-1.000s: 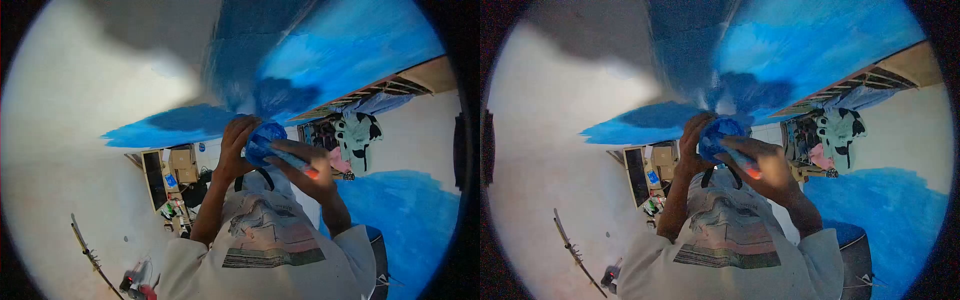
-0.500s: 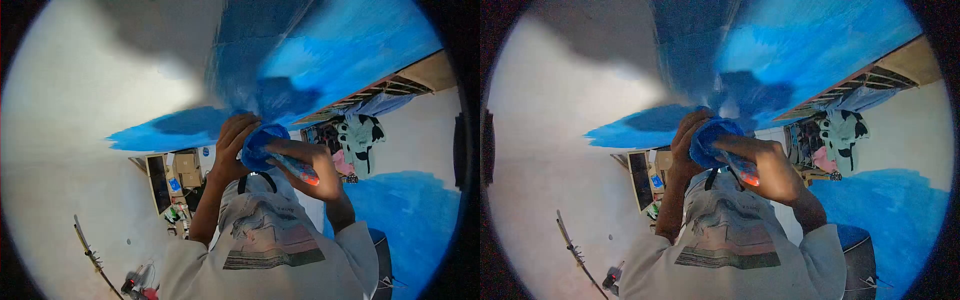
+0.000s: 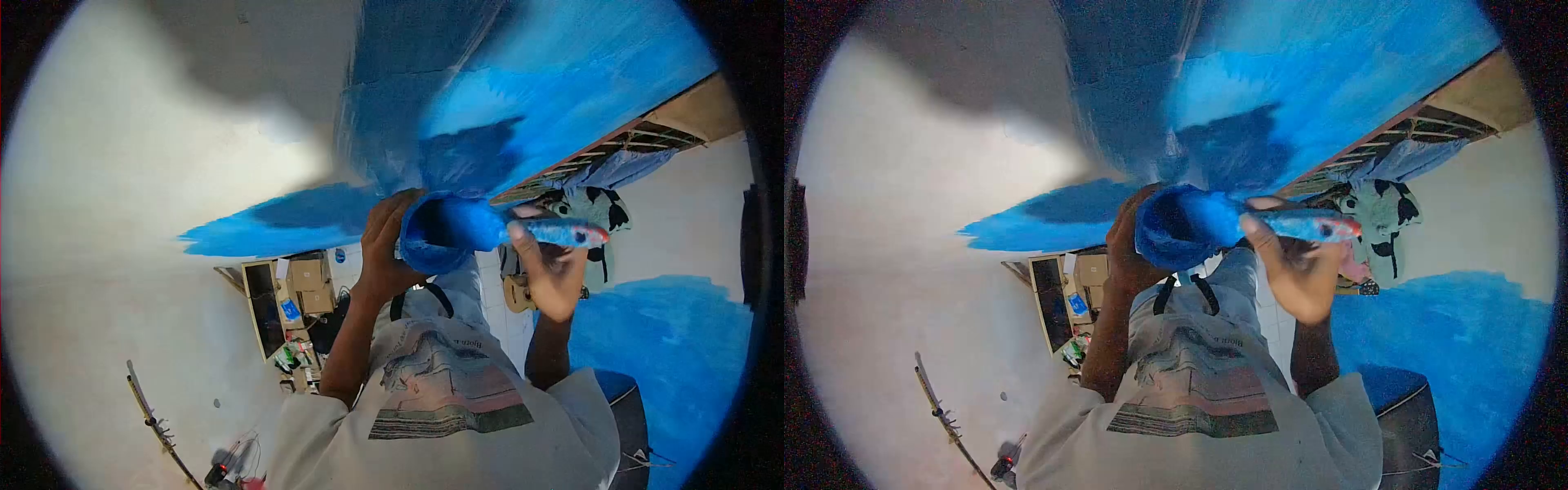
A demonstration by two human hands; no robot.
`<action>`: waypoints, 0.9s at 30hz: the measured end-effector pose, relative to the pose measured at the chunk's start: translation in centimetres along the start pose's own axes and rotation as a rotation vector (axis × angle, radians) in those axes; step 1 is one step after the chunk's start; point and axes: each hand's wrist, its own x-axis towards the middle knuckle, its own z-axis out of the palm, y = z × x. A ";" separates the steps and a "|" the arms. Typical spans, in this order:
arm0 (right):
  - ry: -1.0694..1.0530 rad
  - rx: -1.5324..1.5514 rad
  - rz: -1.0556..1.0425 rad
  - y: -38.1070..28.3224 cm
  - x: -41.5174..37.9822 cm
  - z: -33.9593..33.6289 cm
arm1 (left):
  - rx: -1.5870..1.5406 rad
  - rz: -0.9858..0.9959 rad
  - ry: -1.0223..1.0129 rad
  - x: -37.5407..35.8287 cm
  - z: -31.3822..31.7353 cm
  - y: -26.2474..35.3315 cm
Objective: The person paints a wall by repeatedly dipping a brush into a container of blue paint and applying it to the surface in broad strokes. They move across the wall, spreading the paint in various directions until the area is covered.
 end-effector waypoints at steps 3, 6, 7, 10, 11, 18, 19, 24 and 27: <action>0.070 0.194 0.279 3.8 0.1 -1.6 | 0.059 0.027 -0.015 0.7 -0.4 0.4; 0.107 0.361 0.402 5.9 -0.2 -1.6 | -0.015 -0.071 -0.035 0.4 -0.2 -0.2; 0.119 0.496 0.523 5.8 -0.2 -1.2 | -0.015 -0.066 -0.029 0.4 -0.2 -0.1; 0.163 0.637 0.548 6.7 -0.4 -0.3 | -0.073 -0.225 -0.015 0.3 -0.1 0.1; 0.191 0.692 0.607 7.0 -0.6 -0.2 | -0.096 -0.233 -0.011 0.3 -0.1 0.1; -0.021 0.490 0.341 8.4 -0.7 -1.1 | -0.163 -0.327 -0.134 -0.1 -0.8 -1.1; -0.149 0.321 0.201 8.2 0.0 -1.2 | -0.162 -0.307 -0.117 0.4 -1.2 -0.9; -0.295 0.179 -0.066 5.3 2.2 -1.1 | -0.162 -0.302 -0.155 1.3 -2.7 -0.7; -0.399 0.100 -0.053 2.8 3.8 -0.2 | -0.138 -0.213 -0.182 2.5 -4.0 0.0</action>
